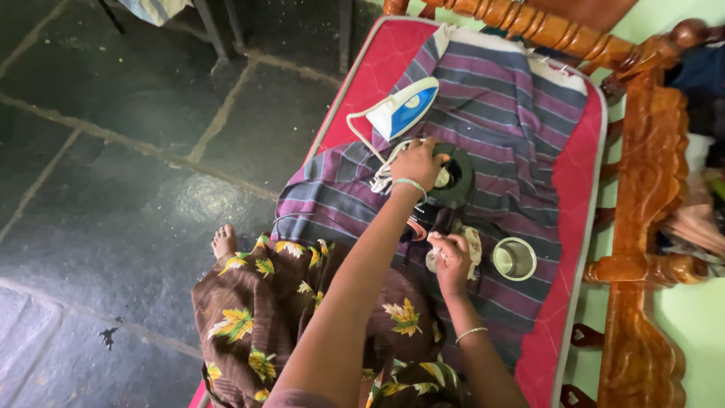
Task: The person wipes the exterior and upper surfaces of a blender base using a cloth while sitting on the floor.
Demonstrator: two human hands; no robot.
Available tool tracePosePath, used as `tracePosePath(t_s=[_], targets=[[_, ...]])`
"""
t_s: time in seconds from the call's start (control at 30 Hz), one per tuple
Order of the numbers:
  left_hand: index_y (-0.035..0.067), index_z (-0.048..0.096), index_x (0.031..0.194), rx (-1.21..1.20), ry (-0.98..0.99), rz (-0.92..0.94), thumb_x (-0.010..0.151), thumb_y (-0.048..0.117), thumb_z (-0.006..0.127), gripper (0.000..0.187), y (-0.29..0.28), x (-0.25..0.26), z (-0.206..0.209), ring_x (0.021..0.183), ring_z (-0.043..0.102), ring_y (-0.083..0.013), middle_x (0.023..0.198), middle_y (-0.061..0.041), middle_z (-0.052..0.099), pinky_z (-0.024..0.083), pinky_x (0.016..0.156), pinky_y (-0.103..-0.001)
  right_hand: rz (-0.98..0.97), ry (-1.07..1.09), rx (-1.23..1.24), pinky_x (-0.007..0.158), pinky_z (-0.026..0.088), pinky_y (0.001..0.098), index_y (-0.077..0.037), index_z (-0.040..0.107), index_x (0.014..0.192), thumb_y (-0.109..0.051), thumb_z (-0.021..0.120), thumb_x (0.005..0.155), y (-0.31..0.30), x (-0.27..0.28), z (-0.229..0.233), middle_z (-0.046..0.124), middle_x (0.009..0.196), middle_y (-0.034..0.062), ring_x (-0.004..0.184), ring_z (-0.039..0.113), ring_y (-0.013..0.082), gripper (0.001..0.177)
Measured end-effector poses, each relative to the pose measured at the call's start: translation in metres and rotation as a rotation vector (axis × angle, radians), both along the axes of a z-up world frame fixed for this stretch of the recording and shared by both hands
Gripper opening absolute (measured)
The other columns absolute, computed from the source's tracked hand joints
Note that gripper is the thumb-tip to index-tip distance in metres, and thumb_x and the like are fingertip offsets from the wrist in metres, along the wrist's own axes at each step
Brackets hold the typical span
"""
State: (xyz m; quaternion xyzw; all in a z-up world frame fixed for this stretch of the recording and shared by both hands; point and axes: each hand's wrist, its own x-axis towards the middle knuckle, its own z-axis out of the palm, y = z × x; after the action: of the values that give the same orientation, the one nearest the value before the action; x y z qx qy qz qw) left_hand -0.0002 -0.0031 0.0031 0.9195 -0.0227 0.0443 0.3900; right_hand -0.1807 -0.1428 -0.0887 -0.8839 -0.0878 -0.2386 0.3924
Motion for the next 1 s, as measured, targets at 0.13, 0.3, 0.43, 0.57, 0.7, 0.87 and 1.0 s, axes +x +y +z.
tracePosePath(t_s=[0.13,0.3,0.43,0.57,0.7,0.87,1.0], targets=[[0.019,0.065,0.127,-0.046,-0.043,-0.01,0.092,0.047,0.065,0.045,0.002,-0.009,-0.004,0.114,0.064,-0.0409,0.124,-0.015,0.068,0.051,0.094,-0.051,-0.067,0.138,0.126,0.079,0.055,0.0303,-0.006,0.076,0.1,0.007,0.071,0.086,-0.004,-0.017,-0.02,0.067,0.094,0.0083,0.088,0.069,0.0216,0.019],[0.008,0.051,0.144,-0.423,-0.259,0.037,0.101,0.037,0.062,0.053,0.02,-0.025,-0.048,0.125,0.058,-0.0452,0.137,-0.024,0.06,0.046,0.104,-0.05,-0.139,0.201,0.705,0.075,0.056,0.0269,0.0,0.072,0.107,0.001,0.071,0.092,-0.003,-0.022,-0.022,0.073,0.1,0.0065,0.082,0.068,0.0122,0.015],[-0.004,0.038,0.153,-0.596,-0.407,0.226,0.103,0.027,0.058,0.062,0.014,-0.112,-0.087,0.127,0.057,-0.0396,0.137,-0.026,0.059,0.043,0.107,-0.045,-0.067,0.304,1.056,0.073,0.057,0.0277,0.001,0.069,0.113,-0.004,0.072,0.093,0.008,-0.02,0.009,0.072,0.098,0.0074,0.079,0.068,0.0109,0.021],[-0.001,0.049,0.143,-1.074,-0.071,-0.059,0.11,0.03,0.05,0.045,0.011,-0.186,-0.104,0.113,0.06,-0.0174,0.123,-0.011,0.063,0.048,0.102,-0.031,0.027,0.332,1.032,0.08,0.056,0.0265,0.0,0.068,0.114,-0.005,0.072,0.093,0.035,-0.028,0.026,0.072,0.104,0.0057,0.088,0.068,0.0102,0.022],[0.0,0.057,0.138,-1.176,0.032,-0.225,0.112,0.027,0.05,0.038,0.013,-0.203,-0.098,0.108,0.06,-0.0108,0.117,-0.005,0.067,0.049,0.097,-0.028,0.069,0.311,0.917,0.088,0.053,0.0251,0.002,0.069,0.114,-0.005,0.07,0.098,0.05,-0.035,0.02,0.072,0.109,0.0069,0.098,0.066,0.0102,0.017],[-0.001,0.061,0.132,-1.316,0.151,-0.168,0.103,0.019,0.068,0.036,0.008,-0.209,-0.088,0.094,0.059,-0.0069,0.108,-0.002,0.068,0.051,0.081,-0.024,0.046,0.422,1.053,0.079,0.055,0.0277,0.0,0.068,0.114,-0.004,0.068,0.097,0.039,-0.031,0.016,0.072,0.104,0.0092,0.088,0.067,0.0127,0.018],[0.003,0.061,0.131,-1.326,0.16,-0.176,0.089,0.013,0.078,0.046,0.009,-0.207,-0.08,0.095,0.064,-0.0062,0.109,-0.001,0.071,0.055,0.083,-0.024,0.043,0.449,1.144,0.076,0.056,0.0298,0.001,0.067,0.115,-0.011,0.063,0.102,0.032,-0.023,0.027,0.072,0.102,0.0093,0.084,0.067,0.014,0.018]])
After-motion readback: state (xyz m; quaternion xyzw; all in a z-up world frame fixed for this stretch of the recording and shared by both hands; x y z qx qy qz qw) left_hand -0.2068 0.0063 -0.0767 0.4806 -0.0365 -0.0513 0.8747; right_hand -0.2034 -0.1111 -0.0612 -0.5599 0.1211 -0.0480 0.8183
